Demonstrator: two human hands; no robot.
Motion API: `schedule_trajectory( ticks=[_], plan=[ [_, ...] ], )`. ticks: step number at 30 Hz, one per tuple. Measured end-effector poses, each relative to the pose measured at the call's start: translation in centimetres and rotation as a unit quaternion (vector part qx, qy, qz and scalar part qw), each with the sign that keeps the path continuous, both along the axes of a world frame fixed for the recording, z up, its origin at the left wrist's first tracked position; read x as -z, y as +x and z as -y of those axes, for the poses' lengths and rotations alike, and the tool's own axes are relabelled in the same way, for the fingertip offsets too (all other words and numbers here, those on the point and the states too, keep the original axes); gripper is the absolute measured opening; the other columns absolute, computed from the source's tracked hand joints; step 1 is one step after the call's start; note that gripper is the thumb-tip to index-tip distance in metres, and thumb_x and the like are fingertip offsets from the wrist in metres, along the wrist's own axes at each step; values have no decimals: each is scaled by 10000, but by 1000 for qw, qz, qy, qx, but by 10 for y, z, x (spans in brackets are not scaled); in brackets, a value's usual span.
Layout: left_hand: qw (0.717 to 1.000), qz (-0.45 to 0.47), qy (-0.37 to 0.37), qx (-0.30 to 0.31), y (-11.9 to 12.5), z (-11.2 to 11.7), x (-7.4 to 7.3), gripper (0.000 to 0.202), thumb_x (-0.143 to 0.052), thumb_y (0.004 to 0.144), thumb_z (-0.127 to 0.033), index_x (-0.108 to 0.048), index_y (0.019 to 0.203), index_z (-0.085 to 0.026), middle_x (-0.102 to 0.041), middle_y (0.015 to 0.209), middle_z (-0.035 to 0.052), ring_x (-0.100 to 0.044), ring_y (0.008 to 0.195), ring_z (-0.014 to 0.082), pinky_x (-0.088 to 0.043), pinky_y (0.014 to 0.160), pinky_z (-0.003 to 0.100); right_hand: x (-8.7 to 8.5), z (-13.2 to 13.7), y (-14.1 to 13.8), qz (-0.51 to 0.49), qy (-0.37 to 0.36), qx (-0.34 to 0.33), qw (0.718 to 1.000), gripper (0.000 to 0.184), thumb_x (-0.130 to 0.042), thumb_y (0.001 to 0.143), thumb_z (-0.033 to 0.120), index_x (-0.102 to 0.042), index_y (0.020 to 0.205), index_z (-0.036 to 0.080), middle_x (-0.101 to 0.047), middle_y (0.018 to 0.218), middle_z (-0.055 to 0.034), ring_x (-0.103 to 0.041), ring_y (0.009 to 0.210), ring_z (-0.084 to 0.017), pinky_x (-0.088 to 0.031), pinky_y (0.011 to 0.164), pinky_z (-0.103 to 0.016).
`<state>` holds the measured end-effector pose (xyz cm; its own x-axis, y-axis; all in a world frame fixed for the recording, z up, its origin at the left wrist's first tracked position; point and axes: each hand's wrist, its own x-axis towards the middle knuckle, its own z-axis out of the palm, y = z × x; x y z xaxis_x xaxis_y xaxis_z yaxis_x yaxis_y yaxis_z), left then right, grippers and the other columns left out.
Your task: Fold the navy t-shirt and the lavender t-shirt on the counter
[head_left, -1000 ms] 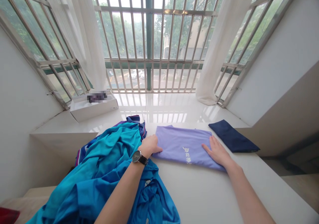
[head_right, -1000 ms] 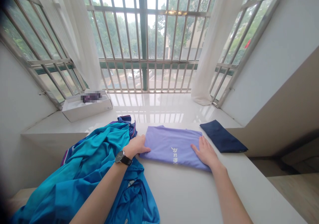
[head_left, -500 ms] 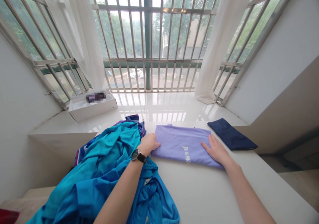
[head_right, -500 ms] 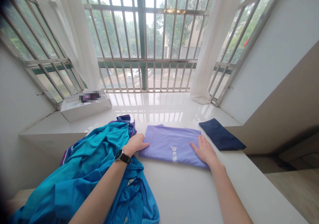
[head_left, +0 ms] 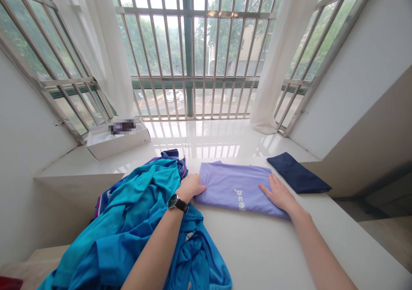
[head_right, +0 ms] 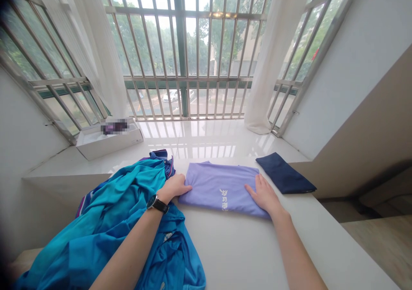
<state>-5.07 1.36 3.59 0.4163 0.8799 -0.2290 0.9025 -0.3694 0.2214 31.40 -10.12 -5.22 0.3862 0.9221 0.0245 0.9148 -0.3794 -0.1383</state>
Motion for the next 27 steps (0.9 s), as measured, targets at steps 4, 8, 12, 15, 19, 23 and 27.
schedule_trajectory(
  ticks=[4,8,12,15,19,23,27],
  plan=[
    [1000,4,-16,-2,-1,-2,-1,389,-579,788,-450,-684,980,-129,-715,1011,183,-687,924,307,-479,662,286,0,0,0,-7,5,2,1000,873,-333,886,614,-302,1479,-26,-284,1565,-224,-257,1456,-291,-206,1194,-384],
    [1000,12,-27,-4,-3,-2,0,394,-583,784,-467,-690,942,-123,-720,961,184,-689,893,306,-459,623,280,-3,1,-1,-11,-10,5,1000,888,-335,888,617,-293,1484,-40,-263,1572,-225,-241,1462,-289,-194,1197,-375],
    [999,14,-32,-4,-3,-2,-1,384,-590,781,-473,-697,900,-124,-724,909,181,-690,859,309,-449,599,284,-6,2,-2,-8,-13,-1,1000,891,-327,894,615,-291,1483,-53,-258,1572,-231,-240,1461,-295,-197,1196,-382],
    [999,11,-35,-10,-2,-1,-3,385,-593,778,-478,-698,890,-125,-723,893,182,-690,849,315,-448,597,293,-6,2,-1,-5,-15,-5,1000,890,-315,899,609,-281,1484,-62,-260,1569,-236,-244,1460,-296,-203,1194,-386],
    [999,14,-35,-5,-2,-1,-2,378,-587,780,-474,-696,880,-126,-721,887,184,-689,849,313,-444,598,291,-5,1,-1,-5,-17,0,1000,898,-324,892,618,-287,1484,-56,-262,1570,-229,-245,1460,-294,-206,1194,-384],
    [999,22,-29,2,-3,-2,0,367,-589,780,-468,-693,863,-126,-719,888,185,-688,848,307,-442,603,284,-5,2,0,-8,-11,-3,1000,897,-328,889,617,-290,1483,-55,-269,1568,-231,-249,1458,-295,-208,1194,-383],
    [999,21,-35,-3,-2,-2,-1,363,-593,775,-469,-693,847,-128,-718,858,179,-685,826,301,-438,595,282,-1,2,2,-15,9,-1,1000,876,-346,883,612,-316,1477,-32,-300,1558,-226,-270,1450,-299,-231,1188,-389]
  ],
)
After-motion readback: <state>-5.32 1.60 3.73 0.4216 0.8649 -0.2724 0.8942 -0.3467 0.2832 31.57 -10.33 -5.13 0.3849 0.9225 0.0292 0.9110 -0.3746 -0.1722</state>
